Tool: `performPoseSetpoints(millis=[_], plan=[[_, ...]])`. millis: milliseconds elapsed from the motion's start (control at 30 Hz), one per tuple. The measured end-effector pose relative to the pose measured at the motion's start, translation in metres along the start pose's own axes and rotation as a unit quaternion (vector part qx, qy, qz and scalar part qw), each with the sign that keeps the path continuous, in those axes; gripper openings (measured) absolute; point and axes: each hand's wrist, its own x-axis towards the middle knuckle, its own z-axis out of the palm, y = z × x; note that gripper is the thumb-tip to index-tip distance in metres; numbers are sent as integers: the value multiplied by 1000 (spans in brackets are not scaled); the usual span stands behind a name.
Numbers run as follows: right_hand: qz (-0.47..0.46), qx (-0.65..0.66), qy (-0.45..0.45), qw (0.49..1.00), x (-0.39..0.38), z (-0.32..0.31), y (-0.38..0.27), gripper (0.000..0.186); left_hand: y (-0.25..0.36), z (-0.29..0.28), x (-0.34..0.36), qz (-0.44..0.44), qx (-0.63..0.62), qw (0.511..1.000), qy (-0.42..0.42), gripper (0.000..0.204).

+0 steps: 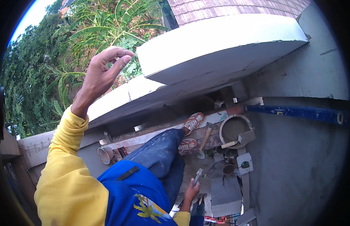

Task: The person applies cement to a roof edge using a trowel, then places and secures white roof tiles with a hammer. The person repeatedly scoops cement, spreads it along the edge, positions tiles, and taps them into place.

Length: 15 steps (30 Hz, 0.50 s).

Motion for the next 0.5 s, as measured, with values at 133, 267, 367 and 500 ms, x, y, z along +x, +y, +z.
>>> performPoseSetpoints(millis=[133,267,367,500], plan=[[-18,-13,-12,1000,-5,0,-4,47,-18,12,-53,152,98,970,161,17],[1,-53,-44,998,-16,4,-11,47,-28,37,-124,247,42,962,104,24],[1,-75,-53,996,-29,19,1,43,-51,78,-168,159,-37,986,-47,23],[27,-64,-102,992,-34,41,28,40,-101,128,-254,-91,-68,958,-265,33]])
